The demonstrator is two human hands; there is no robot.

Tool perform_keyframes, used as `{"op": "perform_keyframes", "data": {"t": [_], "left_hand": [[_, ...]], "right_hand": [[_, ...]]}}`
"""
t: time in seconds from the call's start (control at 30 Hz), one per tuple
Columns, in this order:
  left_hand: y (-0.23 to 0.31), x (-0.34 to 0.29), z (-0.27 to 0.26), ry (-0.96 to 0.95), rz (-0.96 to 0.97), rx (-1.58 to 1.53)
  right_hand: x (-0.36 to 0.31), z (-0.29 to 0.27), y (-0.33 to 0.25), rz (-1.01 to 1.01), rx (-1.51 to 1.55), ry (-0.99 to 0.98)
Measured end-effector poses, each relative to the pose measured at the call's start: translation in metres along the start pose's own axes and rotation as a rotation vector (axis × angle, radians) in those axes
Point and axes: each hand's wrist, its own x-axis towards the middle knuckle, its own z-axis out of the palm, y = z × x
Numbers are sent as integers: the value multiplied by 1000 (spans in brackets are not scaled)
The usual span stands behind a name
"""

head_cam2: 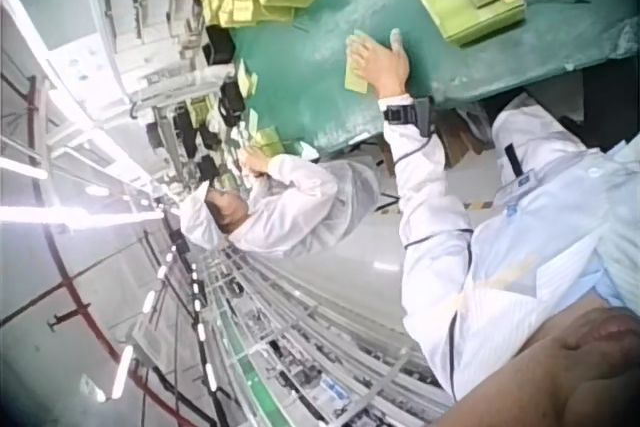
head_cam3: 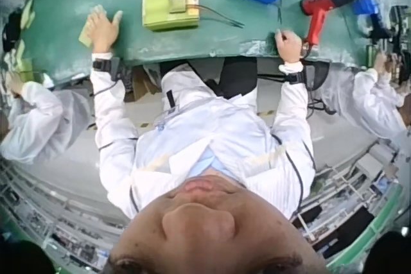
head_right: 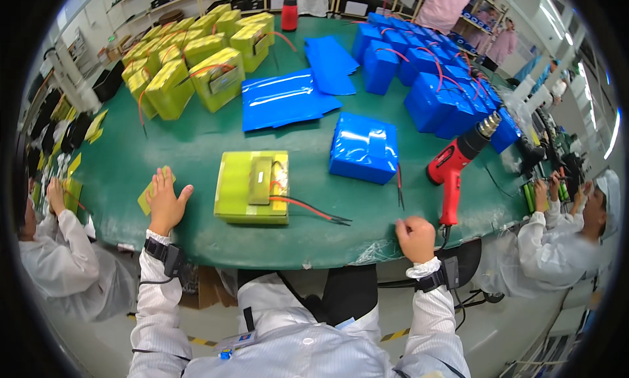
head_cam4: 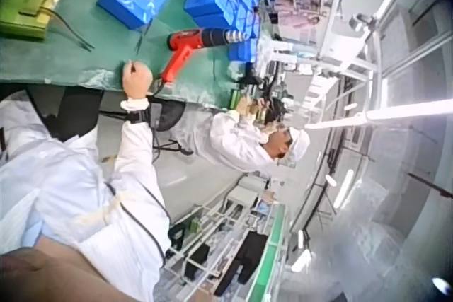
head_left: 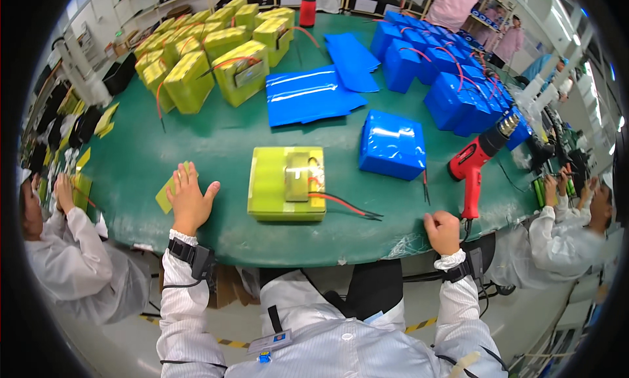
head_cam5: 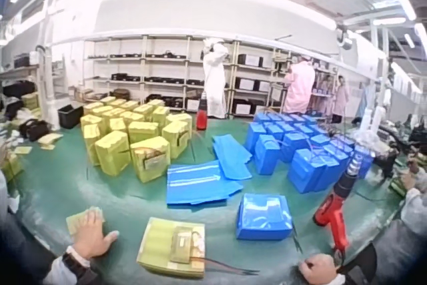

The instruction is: The recorder and colleagues are assembling and inspecting large rechargeable battery packs on an industrial workbench.

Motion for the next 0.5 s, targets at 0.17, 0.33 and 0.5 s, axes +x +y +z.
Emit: {"op": "perform_keyframes", "data": {"t": [0.17, 0.33, 0.5], "left_hand": [[46, 55, -29, 106, 350, -302], [112, 71, -58, -221, 555, -559], [107, 53, -26, -436, 455, -948]], "right_hand": [[33, -8, -49, -129, 69, -128], [86, -11, -71, -370, 12, 19], [140, 8, -77, -364, -188, 14]]}}
